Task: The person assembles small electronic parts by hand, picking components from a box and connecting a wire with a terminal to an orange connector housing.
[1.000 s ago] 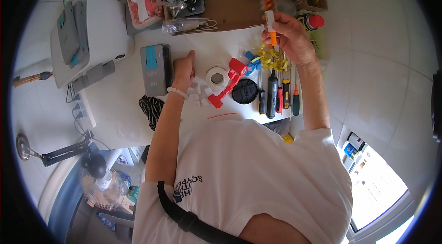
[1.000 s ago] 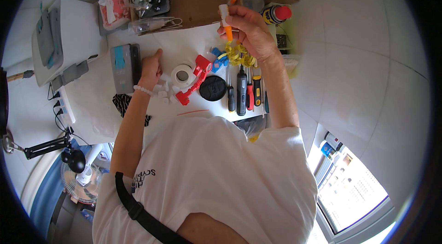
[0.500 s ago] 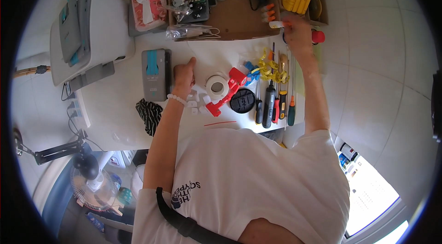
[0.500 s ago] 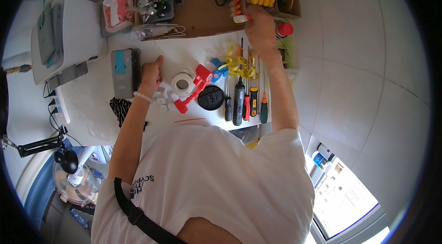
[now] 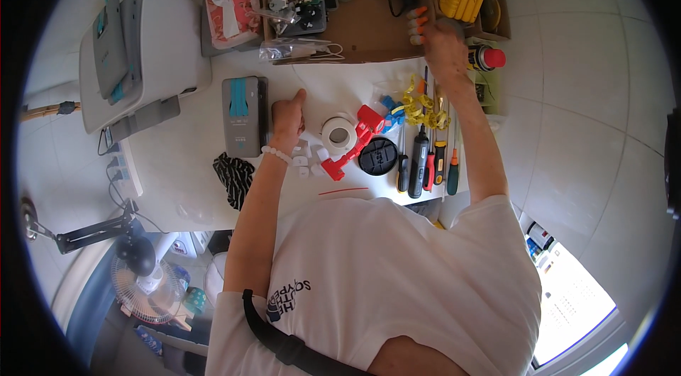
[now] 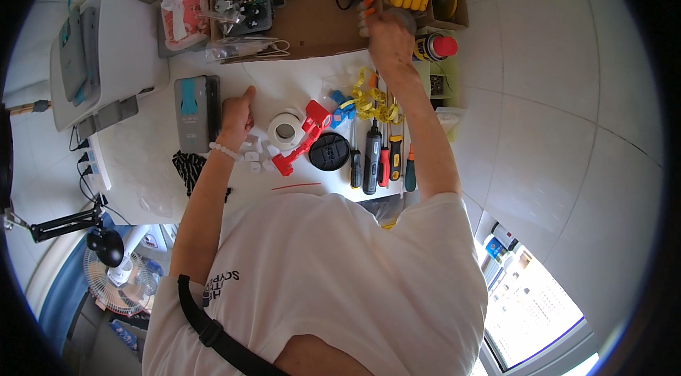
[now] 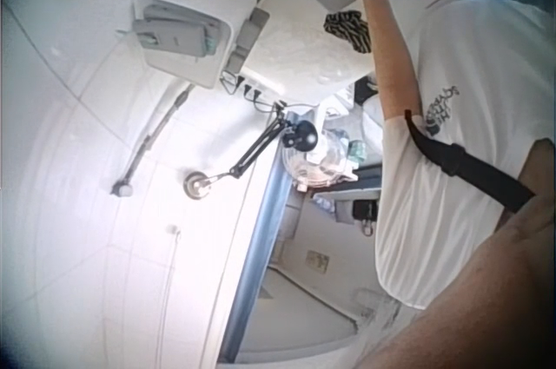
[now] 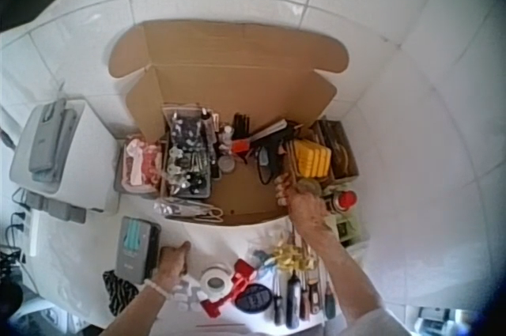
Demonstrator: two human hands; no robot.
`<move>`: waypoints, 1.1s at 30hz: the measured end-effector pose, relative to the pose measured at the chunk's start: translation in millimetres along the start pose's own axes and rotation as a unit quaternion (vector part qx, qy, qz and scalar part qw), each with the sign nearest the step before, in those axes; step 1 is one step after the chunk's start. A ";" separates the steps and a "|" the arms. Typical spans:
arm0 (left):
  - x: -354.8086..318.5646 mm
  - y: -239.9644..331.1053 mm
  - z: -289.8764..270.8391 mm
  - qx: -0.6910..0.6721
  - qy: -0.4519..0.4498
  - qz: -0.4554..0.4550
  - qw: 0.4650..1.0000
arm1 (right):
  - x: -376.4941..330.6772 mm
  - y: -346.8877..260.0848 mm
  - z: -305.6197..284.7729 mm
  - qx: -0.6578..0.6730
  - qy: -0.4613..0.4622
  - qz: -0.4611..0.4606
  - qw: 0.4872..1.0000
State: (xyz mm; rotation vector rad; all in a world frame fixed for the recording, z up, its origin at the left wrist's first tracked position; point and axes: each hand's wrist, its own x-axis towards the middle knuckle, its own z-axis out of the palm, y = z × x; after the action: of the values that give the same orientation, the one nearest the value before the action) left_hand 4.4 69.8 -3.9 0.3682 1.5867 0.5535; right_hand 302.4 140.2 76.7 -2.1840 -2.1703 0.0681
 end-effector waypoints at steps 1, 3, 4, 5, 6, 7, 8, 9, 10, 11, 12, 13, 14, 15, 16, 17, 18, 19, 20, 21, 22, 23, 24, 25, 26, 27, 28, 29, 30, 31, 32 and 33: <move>0.3 -0.5 -0.3 -0.001 -0.001 0.003 1.000 | 0.9 -0.7 1.5 -0.012 -0.001 -0.001 1.000; 0.9 -0.2 -0.2 -0.002 -0.003 0.006 1.000 | 0.6 -1.5 2.4 -0.014 0.007 -0.007 1.000; 1.1 0.2 0.6 -0.004 0.000 0.004 1.000 | 0.5 -1.6 3.2 -0.017 0.014 -0.012 1.000; 1.3 0.7 1.0 -0.006 0.003 0.003 1.000 | 0.7 -1.3 4.4 -0.016 0.014 -0.012 1.000; 1.7 1.1 1.1 -0.005 0.003 0.003 1.000 | 0.9 -0.7 5.6 -0.018 0.011 -0.010 1.000; 1.9 1.0 0.8 -0.006 0.002 0.002 1.000 | 0.8 -0.3 6.8 -0.019 0.009 -0.009 1.000; 2.1 1.1 0.6 -0.006 0.001 0.002 1.000 | 0.6 0.3 7.4 -0.018 0.009 -0.009 1.000; 2.9 0.5 0.0 -0.006 0.001 0.002 1.000 | 0.3 1.0 7.6 -0.003 0.014 -0.010 1.000; 3.4 -0.1 -0.5 -0.002 0.001 0.006 1.000 | -0.3 1.4 7.4 0.012 0.019 -0.011 1.000; 3.5 -0.4 -0.9 0.002 0.002 0.010 1.000 | -0.8 1.2 6.5 0.012 0.020 -0.010 1.000; 3.1 -0.7 -1.0 0.002 0.002 0.011 1.000 | -1.6 0.8 5.2 0.023 0.026 -0.005 0.999; 0.7 1.6 0.4 -0.003 0.004 0.006 1.000 | -1.8 1.1 3.7 0.034 0.034 0.001 0.999; -1.1 3.1 1.1 -0.008 0.006 0.001 1.000 | -2.6 2.6 3.5 0.034 0.036 0.002 0.999; -1.7 3.2 0.9 -0.007 0.005 0.003 1.000 | -4.2 5.0 4.0 0.046 0.047 -0.001 0.998; -1.8 3.1 0.9 -0.011 0.004 0.001 1.000 | -5.0 6.4 3.0 0.057 0.058 -0.005 0.997; -2.2 2.9 0.8 -0.013 0.003 -0.001 1.000 | -7.3 6.7 0.9 0.057 0.060 -0.004 0.997; -3.3 2.2 0.9 -0.012 0.002 0.001 1.000 | -11.8 6.2 -2.4 0.068 0.078 -0.010 0.995; -4.5 1.6 0.6 -0.008 0.005 0.001 1.000 | -15.3 5.0 -5.2 0.081 0.096 -0.018 0.992; -5.1 1.3 0.6 -0.002 0.009 0.000 1.000 | -20.0 3.9 -7.8 0.081 0.097 -0.018 0.992; -4.8 1.4 1.1 -0.001 0.009 0.000 1.000 | -25.5 3.0 -10.3 0.103 0.104 -0.008 0.989; -5.5 0.8 1.5 0.006 0.015 0.005 1.000 | -30.6 2.5 -12.4 0.126 0.108 0.003 0.986; -5.8 0.1 2.2 0.013 0.021 0.009 1.000 | -34.2 3.6 -14.2 0.126 0.105 0.006 0.986; -3.5 1.3 3.1 0.017 0.020 0.005 1.000 | -38.0 5.9 -16.6 0.156 0.139 -0.009 0.978; -2.5 3.8 3.3 0.004 0.016 0.004 1.000 | -44.8 7.2 -18.0 0.187 0.170 -0.023 0.967; -5.3 1.5 1.2 -0.007 0.012 -0.001 1.000 | -53.9 6.6 -23.6 0.189 0.159 -0.014 0.969; -4.4 -0.2 -1.0 -0.012 0.000 0.008 1.000 | -59.0 6.3 -30.7 0.211 0.160 -0.005 0.964; 1.4 4.8 0.7 -0.019 -0.015 0.024 0.999 | -59.7 8.7 -34.9 0.231 0.169 0.002 0.958; 1.8 4.6 1.4 -0.026 -0.011 0.006 1.000 | -68.1 10.1 -36.0 0.231 0.152 0.018 0.961; 1.7 3.5 0.5 -0.021 -0.013 0.002 1.000 | -76.7 10.9 -36.3 0.230 0.149 0.024 0.961; 2.4 3.9 1.2 -0.020 -0.006 -0.003 1.000 | -84.9 13.3 -35.5 0.239 0.124 0.033 0.963; 2.3 4.1 1.5 -0.018 0.002 -0.007 1.000 | -92.5 15.7 -33.9 0.248 0.098 0.041 0.963; 1.5 4.2 1.3 -0.018 0.002 -0.010 1.000 | -100.3 18.4 -29.6 0.253 0.073 0.047 0.964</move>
State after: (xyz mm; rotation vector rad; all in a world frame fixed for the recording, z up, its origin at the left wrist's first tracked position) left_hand 5.2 74.3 -2.8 0.3252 1.5800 0.5670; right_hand 322.4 39.4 103.6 -1.9245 -1.7271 0.4033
